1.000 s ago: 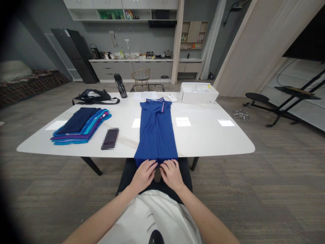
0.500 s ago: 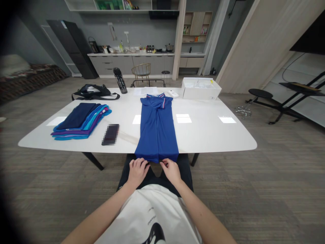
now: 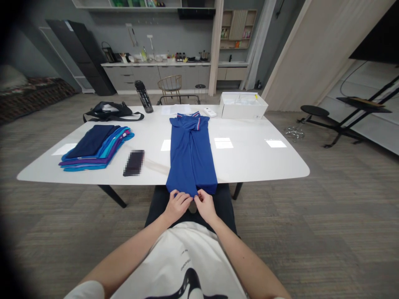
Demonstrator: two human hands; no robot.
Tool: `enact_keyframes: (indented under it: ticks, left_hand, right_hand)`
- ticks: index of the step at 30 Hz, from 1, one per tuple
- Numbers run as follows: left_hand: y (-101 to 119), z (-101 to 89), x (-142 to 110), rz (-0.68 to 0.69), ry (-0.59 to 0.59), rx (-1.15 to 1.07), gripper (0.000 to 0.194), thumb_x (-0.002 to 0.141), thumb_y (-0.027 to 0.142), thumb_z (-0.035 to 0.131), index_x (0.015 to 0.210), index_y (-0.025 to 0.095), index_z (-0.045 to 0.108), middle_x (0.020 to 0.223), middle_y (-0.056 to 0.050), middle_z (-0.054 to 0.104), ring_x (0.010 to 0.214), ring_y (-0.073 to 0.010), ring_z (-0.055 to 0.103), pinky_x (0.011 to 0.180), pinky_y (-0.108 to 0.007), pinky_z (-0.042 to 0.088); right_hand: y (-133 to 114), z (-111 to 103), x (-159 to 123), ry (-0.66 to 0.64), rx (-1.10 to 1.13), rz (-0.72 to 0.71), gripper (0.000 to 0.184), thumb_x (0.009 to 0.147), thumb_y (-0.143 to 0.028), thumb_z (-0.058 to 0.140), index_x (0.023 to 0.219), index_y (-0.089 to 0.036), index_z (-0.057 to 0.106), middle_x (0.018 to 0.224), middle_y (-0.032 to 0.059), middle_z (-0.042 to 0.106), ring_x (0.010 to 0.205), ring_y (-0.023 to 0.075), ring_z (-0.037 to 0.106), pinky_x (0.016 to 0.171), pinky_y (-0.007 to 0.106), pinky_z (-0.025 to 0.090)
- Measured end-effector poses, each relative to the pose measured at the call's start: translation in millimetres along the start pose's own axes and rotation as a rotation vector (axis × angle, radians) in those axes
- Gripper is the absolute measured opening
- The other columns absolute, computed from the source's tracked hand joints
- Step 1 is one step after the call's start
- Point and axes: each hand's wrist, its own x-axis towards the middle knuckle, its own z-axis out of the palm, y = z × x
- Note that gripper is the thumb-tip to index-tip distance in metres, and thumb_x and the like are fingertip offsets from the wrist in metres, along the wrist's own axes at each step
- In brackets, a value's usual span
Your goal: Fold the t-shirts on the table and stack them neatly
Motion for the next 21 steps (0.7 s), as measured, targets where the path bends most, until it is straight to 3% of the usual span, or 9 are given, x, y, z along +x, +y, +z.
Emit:
enact_keyframes:
  ticks: [3, 8, 11, 13, 14, 16, 18, 19, 21]
  left_hand:
    - [7, -6.5, -6, 0.025, -0.034, -0.036, 0.024, 0.096, 0.014, 0.058, 0.116, 0.022, 0.067, 0.109, -0.006, 0.073, 0.099, -0.0184, 0.066, 0.100, -0.043, 0.040]
    - [1, -7.2, -20, -0.183, 0.006, 0.108, 0.032, 0.092, 0.021, 0.065, 0.124, 0.021, 0.065, 0.116, -0.013, 0.068, 0.112, -0.0268, 0.062, 0.105, -0.051, 0.040]
    - [-10, -4.1, -24, -0.191, -0.034, 0.167, 0.046, 0.090, 0.011, 0.065, 0.134, 0.023, 0.060, 0.132, -0.016, 0.061, 0.127, -0.0301, 0.055, 0.115, -0.058, 0.031]
    - [-15, 0.0, -25, -0.141, -0.020, 0.096, 0.046, 0.088, 0.008, 0.064, 0.130, 0.026, 0.060, 0.130, -0.013, 0.061, 0.127, -0.0278, 0.055, 0.118, -0.059, 0.028]
    - [-15, 2.7, -26, -0.159, 0.017, 0.034, 0.040, 0.087, 0.009, 0.065, 0.123, 0.026, 0.061, 0.124, -0.011, 0.062, 0.123, -0.0265, 0.057, 0.117, -0.057, 0.030]
    - [-13, 8.9, -30, -0.361, 0.141, -0.111, 0.023, 0.086, 0.019, 0.070, 0.107, 0.023, 0.061, 0.111, -0.008, 0.061, 0.113, -0.0251, 0.059, 0.111, -0.053, 0.040]
    - [-9, 14.7, -33, -0.749, 0.264, -0.260, 0.025, 0.084, 0.030, 0.073, 0.098, 0.022, 0.055, 0.107, -0.008, 0.057, 0.107, -0.0253, 0.059, 0.100, -0.049, 0.048]
    - [-8, 16.8, -34, -0.952, 0.308, -0.342, 0.031, 0.082, 0.035, 0.076, 0.099, 0.021, 0.054, 0.109, -0.008, 0.056, 0.107, -0.0255, 0.059, 0.097, -0.047, 0.050]
    - [-9, 18.2, -32, -1.249, 0.364, -0.564, 0.046, 0.077, 0.040, 0.080, 0.108, 0.021, 0.053, 0.117, -0.009, 0.057, 0.108, -0.0249, 0.060, 0.096, -0.045, 0.051]
  right_hand:
    - [3, -4, -2, 0.037, -0.130, 0.004, 0.026, 0.090, -0.043, 0.056, 0.074, -0.022, 0.055, 0.061, -0.0032, 0.055, 0.055, 0.0132, 0.048, 0.055, 0.025, 0.038]
    - [14, -7, 5, -0.036, -0.244, 0.089, 0.032, 0.090, -0.049, 0.055, 0.071, -0.023, 0.055, 0.057, -0.0021, 0.057, 0.054, 0.0160, 0.052, 0.055, 0.026, 0.038]
    - [20, -9, 4, -0.083, -0.301, 0.061, 0.035, 0.091, -0.051, 0.055, 0.071, -0.023, 0.057, 0.061, -0.0006, 0.060, 0.058, 0.0166, 0.055, 0.058, 0.027, 0.039]
    - [28, -11, 3, 0.001, -0.358, 0.076, 0.035, 0.086, -0.055, 0.061, 0.072, -0.023, 0.057, 0.067, 0.0002, 0.060, 0.062, 0.0177, 0.056, 0.062, 0.028, 0.041]
    - [33, -12, 3, 0.102, -0.381, 0.097, 0.035, 0.082, -0.056, 0.066, 0.073, -0.023, 0.056, 0.072, 0.0010, 0.061, 0.066, 0.0187, 0.057, 0.065, 0.030, 0.044]
    - [43, -16, 5, 0.377, -0.369, 0.170, 0.042, 0.071, -0.058, 0.076, 0.081, -0.024, 0.054, 0.085, 0.0041, 0.062, 0.076, 0.0214, 0.059, 0.072, 0.033, 0.048]
    - [50, -21, 9, 0.586, -0.243, 0.241, 0.055, 0.062, -0.055, 0.084, 0.095, -0.022, 0.055, 0.102, 0.0085, 0.062, 0.088, 0.0236, 0.061, 0.080, 0.036, 0.051]
    - [51, -24, 12, 0.617, -0.148, 0.258, 0.062, 0.060, -0.054, 0.085, 0.103, -0.021, 0.055, 0.110, 0.0103, 0.063, 0.094, 0.0244, 0.062, 0.084, 0.036, 0.052]
    - [48, -31, 16, 0.524, 0.047, 0.244, 0.066, 0.064, -0.053, 0.083, 0.114, -0.019, 0.058, 0.118, 0.0114, 0.065, 0.105, 0.0255, 0.064, 0.090, 0.036, 0.052]
